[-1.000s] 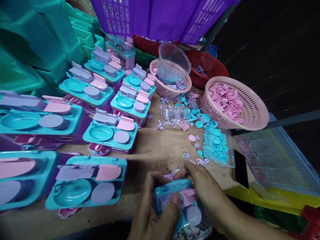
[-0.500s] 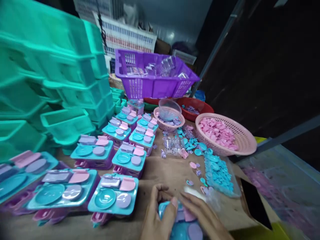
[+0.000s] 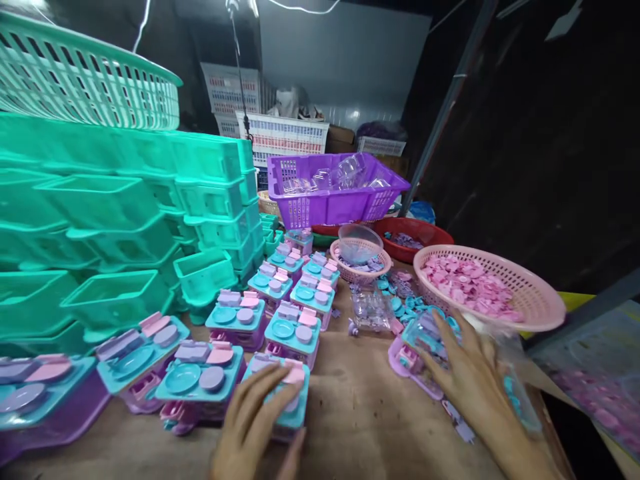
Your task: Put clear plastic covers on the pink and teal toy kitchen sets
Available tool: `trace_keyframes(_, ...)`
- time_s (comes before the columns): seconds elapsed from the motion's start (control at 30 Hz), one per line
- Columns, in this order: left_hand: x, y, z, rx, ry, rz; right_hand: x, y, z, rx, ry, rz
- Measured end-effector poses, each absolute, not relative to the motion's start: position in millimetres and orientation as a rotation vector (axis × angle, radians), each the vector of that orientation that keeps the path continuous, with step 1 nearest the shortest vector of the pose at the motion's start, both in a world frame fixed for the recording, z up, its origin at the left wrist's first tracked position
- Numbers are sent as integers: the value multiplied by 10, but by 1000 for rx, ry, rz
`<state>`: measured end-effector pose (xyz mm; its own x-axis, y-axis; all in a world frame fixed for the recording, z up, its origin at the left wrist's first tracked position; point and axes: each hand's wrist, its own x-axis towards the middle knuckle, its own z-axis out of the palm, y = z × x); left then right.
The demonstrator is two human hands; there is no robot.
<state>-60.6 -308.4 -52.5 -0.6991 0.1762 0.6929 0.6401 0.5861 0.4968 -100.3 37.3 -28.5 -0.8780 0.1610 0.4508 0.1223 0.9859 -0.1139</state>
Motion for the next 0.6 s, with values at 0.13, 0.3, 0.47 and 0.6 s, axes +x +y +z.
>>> trace_keyframes(0.13,-768,-3252,-605,-602,-2348,-655,-1355,-257,-83,-224,-2871,-223)
trace_keyframes(0.3,-743,-3138,-747,-557,-2352,-437,-2037,-716,99,-488,-2995,-288)
trace_keyframes(0.47,-647,-2891,-762,-512,-2450,-533,-2604,-699,162,-581,-3073,-182)
trace_keyframes(0.6,-616,-2791,-799,-527,-2471,-589,-2794,-665,178,-645,-3140,-73)
